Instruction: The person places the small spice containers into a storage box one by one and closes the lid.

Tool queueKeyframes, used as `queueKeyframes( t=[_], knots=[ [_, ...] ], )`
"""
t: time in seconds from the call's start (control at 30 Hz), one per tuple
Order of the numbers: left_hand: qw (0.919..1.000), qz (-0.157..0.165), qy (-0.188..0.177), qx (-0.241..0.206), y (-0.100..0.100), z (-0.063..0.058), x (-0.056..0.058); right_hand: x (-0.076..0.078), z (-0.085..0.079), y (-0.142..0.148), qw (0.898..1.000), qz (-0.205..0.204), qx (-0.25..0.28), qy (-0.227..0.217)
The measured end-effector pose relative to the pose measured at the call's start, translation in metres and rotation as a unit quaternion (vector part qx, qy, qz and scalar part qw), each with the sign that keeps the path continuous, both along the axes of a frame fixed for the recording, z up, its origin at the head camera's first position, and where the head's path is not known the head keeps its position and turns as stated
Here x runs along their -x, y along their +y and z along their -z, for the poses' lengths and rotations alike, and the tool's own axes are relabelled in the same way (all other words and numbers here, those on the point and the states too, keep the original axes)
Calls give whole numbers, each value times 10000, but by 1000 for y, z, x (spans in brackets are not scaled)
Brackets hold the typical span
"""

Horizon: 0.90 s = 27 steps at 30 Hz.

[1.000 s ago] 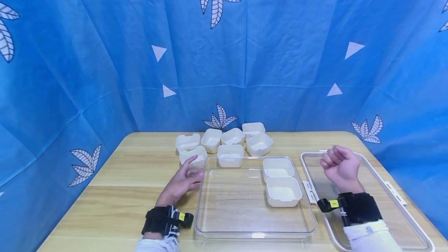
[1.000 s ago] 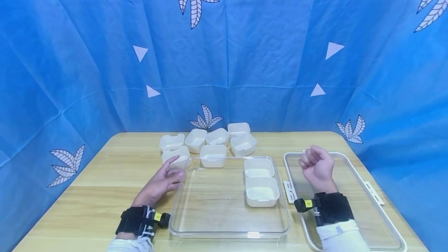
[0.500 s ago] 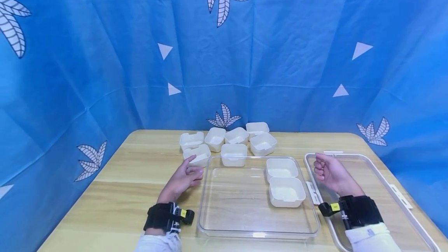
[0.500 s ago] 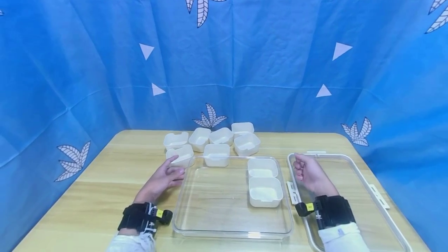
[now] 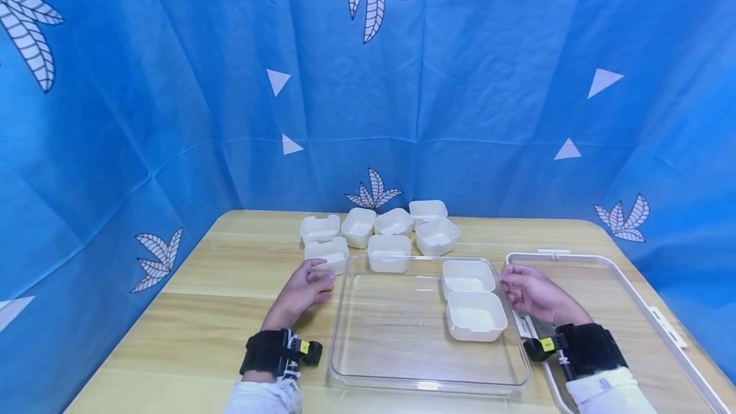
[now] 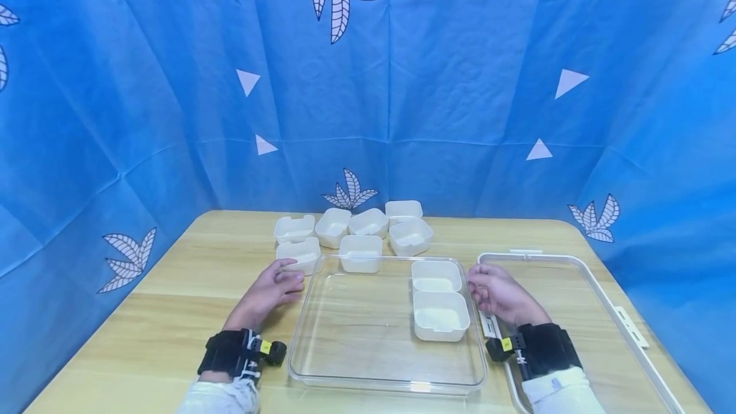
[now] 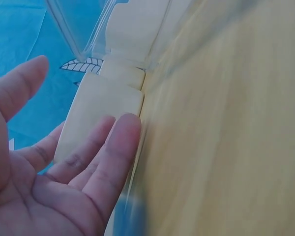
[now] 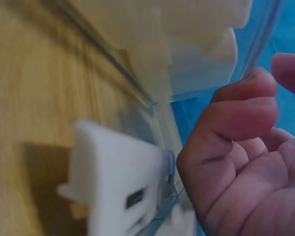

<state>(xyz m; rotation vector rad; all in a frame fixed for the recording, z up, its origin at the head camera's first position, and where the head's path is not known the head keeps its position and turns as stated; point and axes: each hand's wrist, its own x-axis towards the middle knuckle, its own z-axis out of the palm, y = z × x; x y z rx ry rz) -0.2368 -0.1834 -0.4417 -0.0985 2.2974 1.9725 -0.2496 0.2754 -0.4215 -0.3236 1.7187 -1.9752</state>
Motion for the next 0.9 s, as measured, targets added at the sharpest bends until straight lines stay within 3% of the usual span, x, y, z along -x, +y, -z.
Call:
queueKeyframes(
  t=[0.3,0.53,0.7,0.83,0.9],
  knots=[
    [9970,-726,-114,261,-8,-3,2,-1,2,-1,9998,71,-185,68],
    [9813,-1152,-149,1532,-16,-9,-4,0,3,-1,9987,258,-429,78],
    [9771,-1277,-233,1685,-20,-14,-5,0,4,-1,9981,287,-531,136],
    [9743,-1586,13,1597,-20,-17,-5,1,4,-2,9978,314,-574,144],
    [9680,-1685,249,1842,-20,-19,-5,0,4,-2,9977,330,-572,139]
  ],
)
